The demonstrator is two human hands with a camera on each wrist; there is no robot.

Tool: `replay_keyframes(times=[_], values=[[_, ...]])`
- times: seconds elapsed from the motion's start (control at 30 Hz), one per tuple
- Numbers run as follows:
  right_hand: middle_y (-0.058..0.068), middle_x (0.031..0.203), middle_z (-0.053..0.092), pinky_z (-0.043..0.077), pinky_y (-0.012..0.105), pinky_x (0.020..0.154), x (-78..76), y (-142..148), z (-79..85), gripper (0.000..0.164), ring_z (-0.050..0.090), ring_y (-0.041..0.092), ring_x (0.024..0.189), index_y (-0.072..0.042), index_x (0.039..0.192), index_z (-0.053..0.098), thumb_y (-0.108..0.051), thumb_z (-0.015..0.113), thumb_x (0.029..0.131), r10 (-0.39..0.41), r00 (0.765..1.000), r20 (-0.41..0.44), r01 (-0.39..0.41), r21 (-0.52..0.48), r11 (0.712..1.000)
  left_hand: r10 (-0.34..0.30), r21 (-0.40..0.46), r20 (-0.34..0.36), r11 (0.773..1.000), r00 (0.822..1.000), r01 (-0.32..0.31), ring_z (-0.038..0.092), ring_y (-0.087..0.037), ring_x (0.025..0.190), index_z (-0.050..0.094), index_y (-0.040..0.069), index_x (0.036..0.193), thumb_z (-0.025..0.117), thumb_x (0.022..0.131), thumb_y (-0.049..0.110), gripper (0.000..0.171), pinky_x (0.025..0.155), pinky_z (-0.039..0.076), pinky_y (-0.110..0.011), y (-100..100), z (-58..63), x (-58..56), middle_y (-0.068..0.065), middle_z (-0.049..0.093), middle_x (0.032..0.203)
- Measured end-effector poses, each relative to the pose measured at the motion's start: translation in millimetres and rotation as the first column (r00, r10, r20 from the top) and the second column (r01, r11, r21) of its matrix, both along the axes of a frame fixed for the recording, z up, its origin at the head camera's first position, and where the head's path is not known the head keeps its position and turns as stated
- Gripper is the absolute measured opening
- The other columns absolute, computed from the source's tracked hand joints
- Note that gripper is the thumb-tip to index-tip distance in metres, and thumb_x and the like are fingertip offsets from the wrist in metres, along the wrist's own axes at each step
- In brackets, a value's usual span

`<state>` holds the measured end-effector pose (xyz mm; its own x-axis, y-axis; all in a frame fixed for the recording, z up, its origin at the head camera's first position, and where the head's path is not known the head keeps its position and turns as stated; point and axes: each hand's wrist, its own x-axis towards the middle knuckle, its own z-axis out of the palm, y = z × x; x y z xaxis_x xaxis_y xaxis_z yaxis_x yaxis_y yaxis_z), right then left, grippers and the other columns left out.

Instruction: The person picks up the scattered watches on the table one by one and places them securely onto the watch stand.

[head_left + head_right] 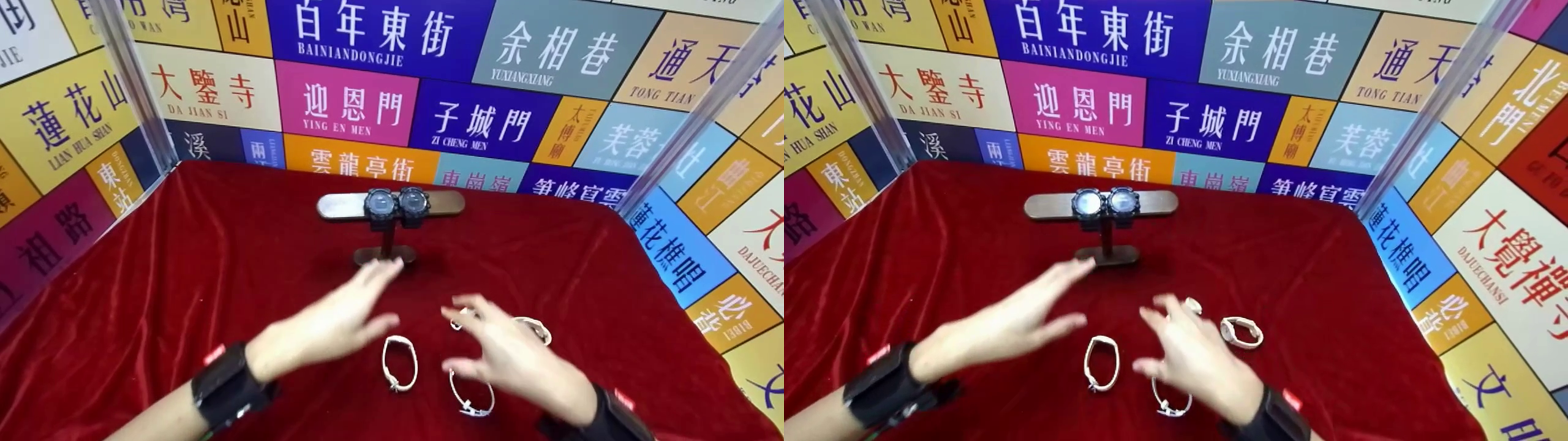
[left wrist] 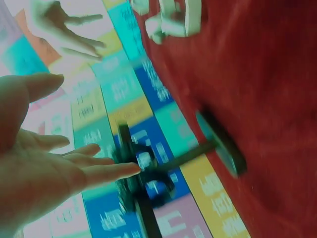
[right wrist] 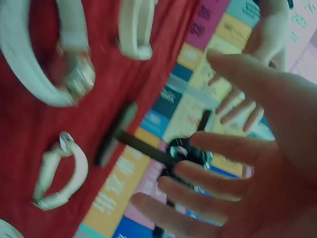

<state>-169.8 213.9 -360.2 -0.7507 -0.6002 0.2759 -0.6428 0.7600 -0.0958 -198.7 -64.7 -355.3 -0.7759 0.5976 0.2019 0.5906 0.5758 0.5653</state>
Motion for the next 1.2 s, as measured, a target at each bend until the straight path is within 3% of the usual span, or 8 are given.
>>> replay_keyframes(times=[0.2,0.33,0.53,0.77,0.93,1.07,1.13,1.2], values=[[0.012,0.127,0.061,0.059,0.042,0.083,24.3,9.2,-29.7,0.076,0.065,0.027,0.106,-0.009,0.131,0.065,-0.047,0.088,0.069,-0.025,0.992,0.121,0.009,0.132,0.991,-0.117,-0.084,0.030,0.989,0.993,0.119,0.038,-0.026,0.148,0.024,0.009,0.159,0.059,0.101,0.031,0.071,0.120,0.037,-0.041,8.9,-15.4,26.3,-0.012,0.036,0.160],[0.010,0.122,0.061,0.058,0.038,0.082,30.8,14.2,-43.6,0.073,0.062,0.027,0.102,-0.008,0.129,0.065,-0.040,0.090,0.069,-0.007,0.987,0.160,-0.021,0.170,0.985,-0.158,-0.115,-0.003,0.981,0.987,0.156,0.056,-0.017,0.131,0.031,0.003,0.156,0.062,0.100,0.026,0.067,0.111,0.048,-0.031,11.1,-25.9,32.1,-0.011,0.046,0.149],[0.005,0.111,0.060,0.056,0.030,0.078,28.9,16.4,-49.5,0.063,0.060,0.021,0.091,-0.006,0.125,0.067,-0.024,0.091,0.070,0.032,0.987,0.157,-0.053,0.128,0.990,-0.184,-0.120,0.028,0.975,0.983,0.186,0.064,-0.008,0.105,0.032,0.004,0.155,0.061,0.100,0.027,0.066,0.100,0.051,-0.023,11.5,-29.9,34.4,-0.008,0.049,0.146],[0.001,0.112,0.061,0.055,0.028,0.080,23.6,18.2,-41.3,0.055,0.060,0.013,0.092,-0.007,0.126,0.066,-0.015,0.085,0.075,0.017,0.969,0.246,-0.018,0.001,1.000,-0.187,-0.105,0.065,0.975,0.980,0.194,0.055,-0.013,0.129,0.033,0.005,0.155,0.059,0.102,0.030,0.065,0.112,0.045,-0.029,13.4,-28.2,31.3,-0.007,0.050,0.147],[0.003,0.119,0.064,0.056,0.034,0.085,16.5,15.2,-25.3,0.056,0.064,0.017,0.100,-0.009,0.128,0.065,-0.012,0.084,0.075,0.026,0.994,0.104,-0.010,-0.149,0.989,-0.187,0.043,0.175,0.982,0.967,0.182,0.053,-0.019,0.135,0.035,0.007,0.155,0.060,0.101,0.035,0.066,0.115,0.044,-0.037,13.5,-20.7,20.1,-0.009,0.053,0.146],[0.003,0.124,0.065,0.057,0.022,0.082,12.0,12.3,-3.7,0.062,0.066,0.015,0.099,-0.012,0.133,0.063,-0.009,0.086,0.075,0.100,0.995,-0.015,-0.099,-0.317,0.943,-0.229,0.261,0.346,0.955,0.910,0.141,0.055,-0.025,0.135,0.035,0.009,0.154,0.062,0.100,0.032,0.065,0.111,0.048,-0.041,15.0,-13.6,7.9,-0.013,0.055,0.145],[0.006,0.127,0.063,0.058,0.018,0.082,11.7,9.5,7.4,0.066,0.066,0.012,0.104,-0.011,0.135,0.061,-0.005,0.086,0.074,0.172,0.984,-0.046,-0.176,-0.417,0.892,-0.301,0.402,0.447,0.909,0.842,0.111,0.055,-0.030,0.134,0.034,0.008,0.154,0.063,0.100,0.025,0.064,0.105,0.053,-0.043,17.9,-12.0,1.2,-0.017,0.054,0.145],[0.010,0.130,0.061,0.059,0.016,0.080,13.4,5.3,16.9,0.069,0.066,0.009,0.105,-0.007,0.137,0.059,0.000,0.085,0.074,0.252,0.965,-0.067,-0.251,-0.498,0.830,-0.406,0.532,0.514,0.842,0.756,0.091,0.054,-0.034,0.135,0.032,0.005,0.155,0.063,0.100,0.022,0.066,0.102,0.055,-0.044,21.3,-12.0,-3.8,-0.020,0.052,0.147]])
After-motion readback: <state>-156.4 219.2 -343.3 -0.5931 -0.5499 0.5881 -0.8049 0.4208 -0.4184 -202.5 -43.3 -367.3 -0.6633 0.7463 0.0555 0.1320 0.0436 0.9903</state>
